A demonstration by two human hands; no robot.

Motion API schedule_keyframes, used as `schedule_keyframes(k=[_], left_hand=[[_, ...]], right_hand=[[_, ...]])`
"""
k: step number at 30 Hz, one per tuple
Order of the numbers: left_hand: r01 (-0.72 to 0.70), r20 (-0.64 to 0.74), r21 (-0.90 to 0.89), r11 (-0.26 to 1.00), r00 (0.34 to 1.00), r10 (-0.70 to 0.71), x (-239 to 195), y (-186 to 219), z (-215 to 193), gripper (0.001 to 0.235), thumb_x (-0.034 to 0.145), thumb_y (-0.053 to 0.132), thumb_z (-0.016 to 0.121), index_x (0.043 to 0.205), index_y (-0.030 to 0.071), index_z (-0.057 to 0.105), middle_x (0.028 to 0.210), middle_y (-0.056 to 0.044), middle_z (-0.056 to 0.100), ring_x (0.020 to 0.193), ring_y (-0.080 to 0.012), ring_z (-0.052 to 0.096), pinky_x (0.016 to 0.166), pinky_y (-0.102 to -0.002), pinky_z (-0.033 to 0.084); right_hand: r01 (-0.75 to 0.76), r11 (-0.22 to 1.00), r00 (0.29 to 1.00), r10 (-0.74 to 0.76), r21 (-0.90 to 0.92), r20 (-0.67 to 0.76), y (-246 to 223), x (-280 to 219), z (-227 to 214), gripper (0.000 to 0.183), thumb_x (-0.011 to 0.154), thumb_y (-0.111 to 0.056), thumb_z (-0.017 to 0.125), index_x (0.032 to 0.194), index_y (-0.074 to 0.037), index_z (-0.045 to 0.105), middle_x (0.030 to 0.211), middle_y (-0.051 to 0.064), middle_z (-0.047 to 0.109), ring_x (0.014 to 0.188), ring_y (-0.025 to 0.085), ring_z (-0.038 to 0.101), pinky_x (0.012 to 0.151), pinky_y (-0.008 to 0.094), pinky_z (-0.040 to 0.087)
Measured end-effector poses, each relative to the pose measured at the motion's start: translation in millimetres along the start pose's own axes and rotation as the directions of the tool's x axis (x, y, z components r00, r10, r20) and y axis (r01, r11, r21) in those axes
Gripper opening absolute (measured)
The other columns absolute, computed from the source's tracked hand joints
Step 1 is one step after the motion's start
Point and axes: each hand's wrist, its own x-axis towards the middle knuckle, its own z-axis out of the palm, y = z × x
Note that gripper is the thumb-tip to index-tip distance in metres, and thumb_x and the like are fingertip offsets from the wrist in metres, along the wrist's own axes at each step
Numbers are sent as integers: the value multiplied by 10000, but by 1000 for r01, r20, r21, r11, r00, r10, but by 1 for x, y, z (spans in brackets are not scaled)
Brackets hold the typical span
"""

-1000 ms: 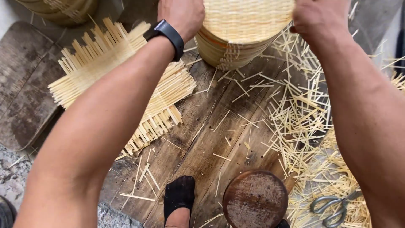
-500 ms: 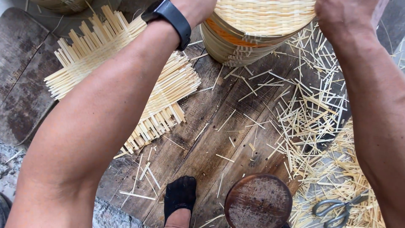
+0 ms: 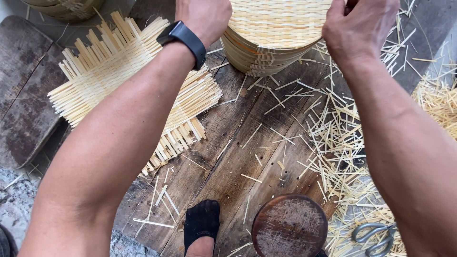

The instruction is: The person sits on the floor and repeatedly trims the edges of woven bamboo mats using shears. They place each mat on a wooden block, cut the excess strips, and stack the finished pieces.

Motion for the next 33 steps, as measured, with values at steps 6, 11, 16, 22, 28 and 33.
schedule_keyframes(k=[6, 11, 16, 22, 28, 33], left_hand=[[345, 22, -495, 798, 922, -386, -9, 2, 0, 291, 983, 152, 489, 815, 71, 712, 604, -21, 651, 520, -126, 622, 535, -275, 593], [483, 364, -874, 63, 734, -574, -41, -5, 6, 525, 1053, 396, 476, 1101, -112, 600, 1115, -320, 684, 983, -330, 699, 842, -468, 725], [595, 575, -799, -88, 711, -406, -59, -7, 44, 1264, 721, 953, 174, 1625, 70, 156, 1657, -249, 199, 1523, -391, 261, 1161, -646, 312], [598, 607, -790, -135, 733, -307, -34, 8, 75, 1331, 657, 993, 186, 1615, 70, 146, 1639, -299, 254, 1513, -443, 270, 1197, -618, 265], [593, 558, -805, -11, 752, -352, -36, -25, 54, 1262, 750, 945, 161, 1525, 3, 489, 1548, -363, 476, 1458, -477, 490, 1181, -579, 423], [589, 563, -804, -74, 716, -412, -42, -25, 54, 1128, 803, 868, 245, 1555, 36, 372, 1589, -320, 343, 1478, -455, 345, 1148, -589, 365]], right_hand=[[-225, 919, 974, 206, 324, 92, -5, -1, -8, 257, 1050, -268, 618, 1092, -17, 647, 1059, 137, 697, 996, 242, 719, 882, 394, 628], [-468, 515, 881, 336, 718, 333, 25, -26, 24, 618, 1045, -553, 353, 1324, -66, 611, 1337, 183, 687, 1226, 320, 677, 963, 495, 597], [-703, 268, 706, 374, 658, 602, 10, -37, 52, 913, 909, -790, 241, 1562, -153, 285, 1594, 198, 415, 1445, 390, 435, 1138, 593, 405], [-725, 72, 662, 347, 685, 664, 45, -54, 115, 883, 957, -704, 408, 1563, -64, 352, 1575, 190, 432, 1464, 337, 446, 1213, 534, 400], [-696, 308, 718, 292, 649, 632, 16, -66, 121, 633, 986, -476, 428, 1366, 14, 554, 1312, 211, 668, 1126, 327, 685, 951, 443, 596], [-681, 235, 732, 225, 694, 643, 1, -64, 116, 641, 1019, -512, 356, 1372, -6, 527, 1292, 213, 665, 1140, 292, 723, 931, 423, 636]])
